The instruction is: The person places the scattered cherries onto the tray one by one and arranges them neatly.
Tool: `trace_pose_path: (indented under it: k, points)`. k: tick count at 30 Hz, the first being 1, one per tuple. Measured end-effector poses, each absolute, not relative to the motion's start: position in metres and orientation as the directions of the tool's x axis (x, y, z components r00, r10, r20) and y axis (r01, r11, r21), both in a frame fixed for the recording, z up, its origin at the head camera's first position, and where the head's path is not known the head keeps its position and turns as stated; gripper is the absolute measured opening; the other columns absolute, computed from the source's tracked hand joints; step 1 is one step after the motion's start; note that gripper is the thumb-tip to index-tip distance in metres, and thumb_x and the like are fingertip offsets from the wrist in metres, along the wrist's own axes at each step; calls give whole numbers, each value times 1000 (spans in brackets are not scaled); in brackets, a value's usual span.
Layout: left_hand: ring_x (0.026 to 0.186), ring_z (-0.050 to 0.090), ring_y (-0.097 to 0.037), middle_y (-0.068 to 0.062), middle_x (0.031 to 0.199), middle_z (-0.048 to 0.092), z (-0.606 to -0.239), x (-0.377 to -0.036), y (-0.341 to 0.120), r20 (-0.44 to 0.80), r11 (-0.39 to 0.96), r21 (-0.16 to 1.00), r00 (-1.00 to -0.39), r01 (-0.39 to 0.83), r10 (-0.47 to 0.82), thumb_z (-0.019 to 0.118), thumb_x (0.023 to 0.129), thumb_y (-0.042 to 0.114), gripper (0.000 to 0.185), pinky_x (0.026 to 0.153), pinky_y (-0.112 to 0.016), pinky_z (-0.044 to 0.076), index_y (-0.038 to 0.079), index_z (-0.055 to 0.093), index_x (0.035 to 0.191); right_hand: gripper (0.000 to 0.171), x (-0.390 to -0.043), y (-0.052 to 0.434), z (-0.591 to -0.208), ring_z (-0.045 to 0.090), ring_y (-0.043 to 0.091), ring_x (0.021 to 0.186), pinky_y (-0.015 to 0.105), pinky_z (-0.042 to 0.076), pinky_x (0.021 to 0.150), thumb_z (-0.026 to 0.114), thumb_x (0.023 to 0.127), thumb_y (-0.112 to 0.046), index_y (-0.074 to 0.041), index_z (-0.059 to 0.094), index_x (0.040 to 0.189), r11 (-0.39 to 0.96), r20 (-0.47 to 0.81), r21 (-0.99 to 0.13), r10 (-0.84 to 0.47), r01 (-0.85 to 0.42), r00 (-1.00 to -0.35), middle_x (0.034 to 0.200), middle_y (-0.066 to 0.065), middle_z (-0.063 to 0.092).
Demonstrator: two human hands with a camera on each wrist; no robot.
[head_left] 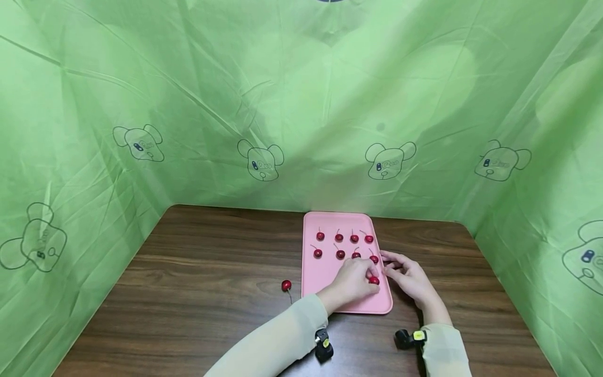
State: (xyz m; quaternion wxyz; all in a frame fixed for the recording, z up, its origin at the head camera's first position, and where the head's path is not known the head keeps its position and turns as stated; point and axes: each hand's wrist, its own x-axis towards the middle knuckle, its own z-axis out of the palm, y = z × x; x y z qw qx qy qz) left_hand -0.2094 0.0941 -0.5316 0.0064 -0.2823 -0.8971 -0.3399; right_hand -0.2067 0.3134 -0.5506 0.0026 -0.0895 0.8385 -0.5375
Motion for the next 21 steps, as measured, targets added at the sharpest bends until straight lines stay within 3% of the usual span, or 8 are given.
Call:
trace_pose_path:
  k: [9,15,21]
  points:
    - [80,53,0,13,85,65,-531,-210,96,146,629,613,-851,477,504,93,82,22,24,82,-20,43,21,75,98,46,-207,314,-551,64,14,107,22,51,86,74,102,-6,-2,66,148,412,83,-901,-148,-138,-986,134,20,73]
    - [80,55,-2,14,84,63,-545,-215,98,206,623,590,-842,514,499,90,80,24,23,78,-23,45,23,73,95,47,-207,313,-552,65,15,107,23,51,86,74,102,-5,0,65,148,432,85,-891,-146,-141,-986,134,20,73]
    - [81,54,-2,12,85,62,-536,-212,92,168,599,648,-855,471,491,91,81,24,25,78,-19,45,19,72,96,48,-208,313,-551,65,15,107,22,51,86,75,101,-5,0,65,148,440,80,-888,-137,-133,-987,134,20,73]
